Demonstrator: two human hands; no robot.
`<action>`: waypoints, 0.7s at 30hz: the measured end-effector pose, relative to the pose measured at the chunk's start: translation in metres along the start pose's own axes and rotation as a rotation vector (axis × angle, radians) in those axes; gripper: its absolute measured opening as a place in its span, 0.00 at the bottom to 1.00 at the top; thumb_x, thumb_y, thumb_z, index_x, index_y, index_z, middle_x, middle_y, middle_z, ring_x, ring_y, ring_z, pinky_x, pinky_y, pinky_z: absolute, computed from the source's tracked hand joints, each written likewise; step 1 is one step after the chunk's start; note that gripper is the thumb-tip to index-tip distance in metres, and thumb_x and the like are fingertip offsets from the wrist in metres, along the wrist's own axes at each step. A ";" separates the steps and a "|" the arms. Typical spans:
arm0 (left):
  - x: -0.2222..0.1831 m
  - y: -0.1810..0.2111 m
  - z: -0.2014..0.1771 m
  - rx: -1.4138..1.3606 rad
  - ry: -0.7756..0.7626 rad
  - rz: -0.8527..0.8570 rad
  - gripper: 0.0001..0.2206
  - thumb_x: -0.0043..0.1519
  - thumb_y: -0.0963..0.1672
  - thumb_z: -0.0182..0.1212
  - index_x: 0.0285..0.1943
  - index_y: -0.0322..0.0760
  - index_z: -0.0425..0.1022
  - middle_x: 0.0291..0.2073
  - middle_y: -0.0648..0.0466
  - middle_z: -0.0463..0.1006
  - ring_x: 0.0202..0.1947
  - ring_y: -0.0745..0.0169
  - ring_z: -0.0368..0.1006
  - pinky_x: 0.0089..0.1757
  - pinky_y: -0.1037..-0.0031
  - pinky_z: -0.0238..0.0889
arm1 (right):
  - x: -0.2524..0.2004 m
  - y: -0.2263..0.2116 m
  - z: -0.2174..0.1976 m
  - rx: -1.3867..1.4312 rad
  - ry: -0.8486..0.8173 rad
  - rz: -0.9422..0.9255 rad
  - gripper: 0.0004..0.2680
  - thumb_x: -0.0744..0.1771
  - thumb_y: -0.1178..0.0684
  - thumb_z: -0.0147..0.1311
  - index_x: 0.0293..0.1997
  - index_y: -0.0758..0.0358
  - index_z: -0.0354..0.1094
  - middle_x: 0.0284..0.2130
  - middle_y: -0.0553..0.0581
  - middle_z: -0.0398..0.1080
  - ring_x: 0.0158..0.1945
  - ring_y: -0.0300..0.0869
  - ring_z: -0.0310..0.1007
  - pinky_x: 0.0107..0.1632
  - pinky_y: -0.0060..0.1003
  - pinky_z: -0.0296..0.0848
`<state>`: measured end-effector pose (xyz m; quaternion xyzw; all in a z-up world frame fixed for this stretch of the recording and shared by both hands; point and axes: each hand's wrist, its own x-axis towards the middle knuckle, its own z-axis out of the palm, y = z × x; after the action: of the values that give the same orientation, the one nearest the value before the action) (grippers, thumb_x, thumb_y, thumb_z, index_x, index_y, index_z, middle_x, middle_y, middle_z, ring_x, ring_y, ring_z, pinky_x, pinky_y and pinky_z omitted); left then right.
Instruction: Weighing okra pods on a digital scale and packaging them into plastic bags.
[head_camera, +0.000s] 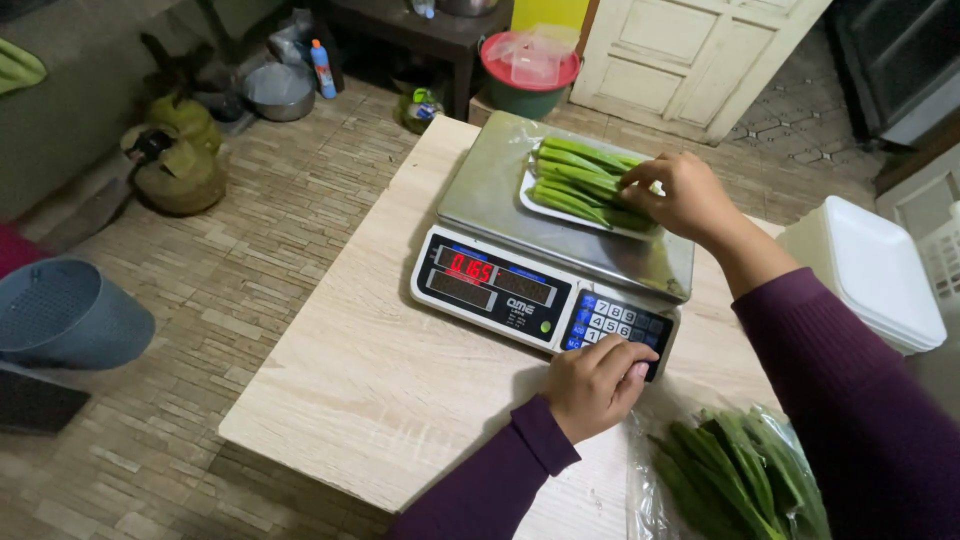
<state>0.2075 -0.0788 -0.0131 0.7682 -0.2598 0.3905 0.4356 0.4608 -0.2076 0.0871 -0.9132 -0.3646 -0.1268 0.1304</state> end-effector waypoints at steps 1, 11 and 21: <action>0.000 0.000 0.001 0.004 0.004 0.001 0.08 0.67 0.39 0.52 0.47 0.38 0.78 0.37 0.54 0.78 0.28 0.61 0.74 0.28 0.72 0.65 | -0.003 -0.007 -0.005 -0.025 -0.044 0.034 0.09 0.65 0.48 0.64 0.48 0.52 0.79 0.38 0.57 0.78 0.41 0.53 0.73 0.42 0.50 0.68; -0.012 -0.017 0.019 0.179 0.024 -0.035 0.07 0.69 0.42 0.53 0.48 0.49 0.78 0.36 0.58 0.76 0.28 0.57 0.73 0.28 0.67 0.63 | -0.032 -0.014 -0.022 0.054 0.118 -0.009 0.06 0.67 0.52 0.68 0.38 0.53 0.72 0.27 0.51 0.68 0.28 0.43 0.63 0.32 0.43 0.57; 0.000 -0.014 -0.009 0.115 -0.051 -0.278 0.06 0.66 0.42 0.55 0.48 0.46 0.75 0.42 0.59 0.78 0.35 0.64 0.79 0.31 0.69 0.67 | -0.245 -0.202 -0.114 0.260 0.011 -0.034 0.06 0.63 0.49 0.62 0.39 0.56 0.76 0.31 0.47 0.77 0.37 0.40 0.65 0.43 0.39 0.59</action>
<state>0.2148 -0.0635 -0.0167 0.8303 -0.1392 0.3210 0.4338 0.1315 -0.2589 0.1432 -0.8815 -0.3927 -0.0858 0.2477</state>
